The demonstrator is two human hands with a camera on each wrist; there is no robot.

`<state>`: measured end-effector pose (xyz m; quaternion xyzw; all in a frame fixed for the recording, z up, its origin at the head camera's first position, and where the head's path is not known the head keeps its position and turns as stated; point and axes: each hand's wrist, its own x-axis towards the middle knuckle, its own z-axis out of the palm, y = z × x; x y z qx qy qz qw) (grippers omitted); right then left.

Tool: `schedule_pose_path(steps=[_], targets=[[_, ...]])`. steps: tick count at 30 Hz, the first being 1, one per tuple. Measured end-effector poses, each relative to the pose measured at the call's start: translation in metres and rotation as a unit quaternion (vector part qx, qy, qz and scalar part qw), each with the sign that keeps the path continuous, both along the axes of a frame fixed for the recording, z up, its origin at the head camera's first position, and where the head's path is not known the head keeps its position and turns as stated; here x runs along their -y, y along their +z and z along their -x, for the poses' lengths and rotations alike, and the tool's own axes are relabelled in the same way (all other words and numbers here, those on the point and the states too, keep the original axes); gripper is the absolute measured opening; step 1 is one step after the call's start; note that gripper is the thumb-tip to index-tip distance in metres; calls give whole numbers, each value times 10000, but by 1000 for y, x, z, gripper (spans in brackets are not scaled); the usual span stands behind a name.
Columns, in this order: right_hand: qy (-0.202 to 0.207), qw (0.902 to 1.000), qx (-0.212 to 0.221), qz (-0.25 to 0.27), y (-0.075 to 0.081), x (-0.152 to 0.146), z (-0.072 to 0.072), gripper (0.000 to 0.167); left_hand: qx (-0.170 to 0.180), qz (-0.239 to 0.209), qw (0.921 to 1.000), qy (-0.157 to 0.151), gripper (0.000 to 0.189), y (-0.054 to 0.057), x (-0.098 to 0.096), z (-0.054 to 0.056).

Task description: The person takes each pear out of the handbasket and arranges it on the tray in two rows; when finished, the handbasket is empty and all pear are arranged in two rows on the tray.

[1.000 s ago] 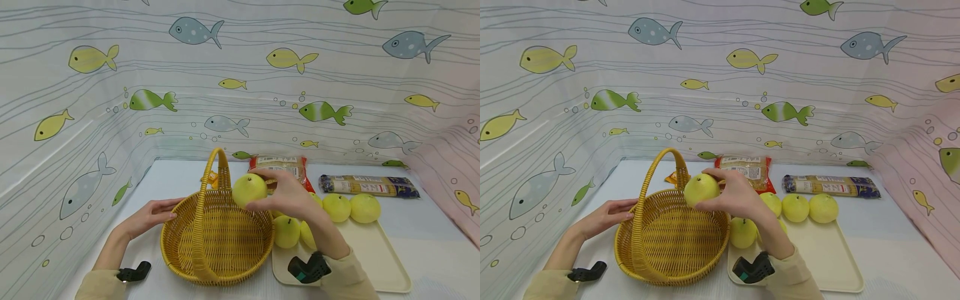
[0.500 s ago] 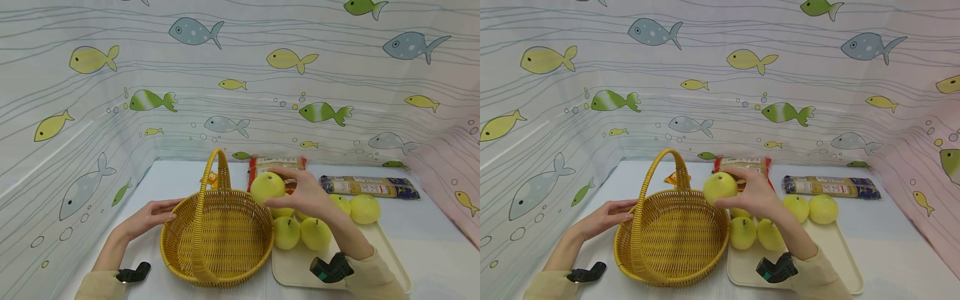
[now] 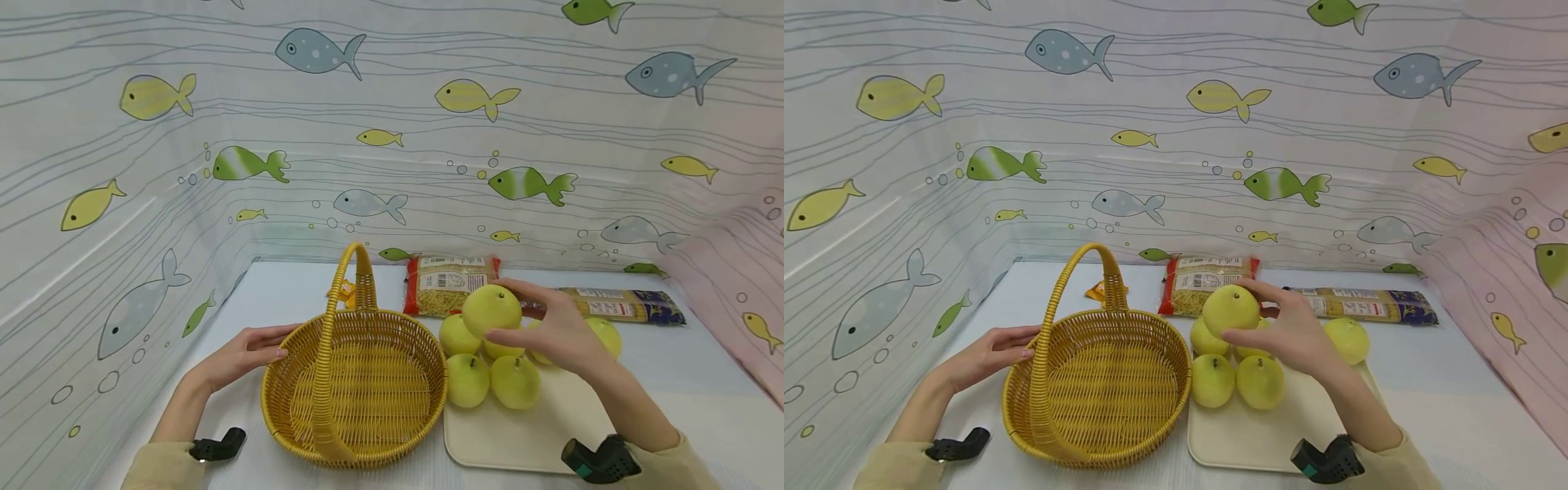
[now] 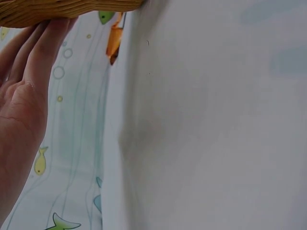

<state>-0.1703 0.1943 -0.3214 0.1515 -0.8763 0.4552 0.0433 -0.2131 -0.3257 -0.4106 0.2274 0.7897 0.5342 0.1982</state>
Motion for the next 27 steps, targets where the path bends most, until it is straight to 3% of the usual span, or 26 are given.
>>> schedule_pose_path(steps=[8, 19, 27], targets=[[-279, 9995, 138, -103, -8, -28, -7, 70, 79, 45, 9999, 100, 52, 2, -1, -1], [-504, 9979, -222, -339, -25, -55, -8, 68, 122, -6, 9999, 90, 52, 1, 1, -1], [-322, 9990, -194, -246, -37, -75, -5, 68, 149, -3, 9999, 88, 52, -1, 1, 1]])
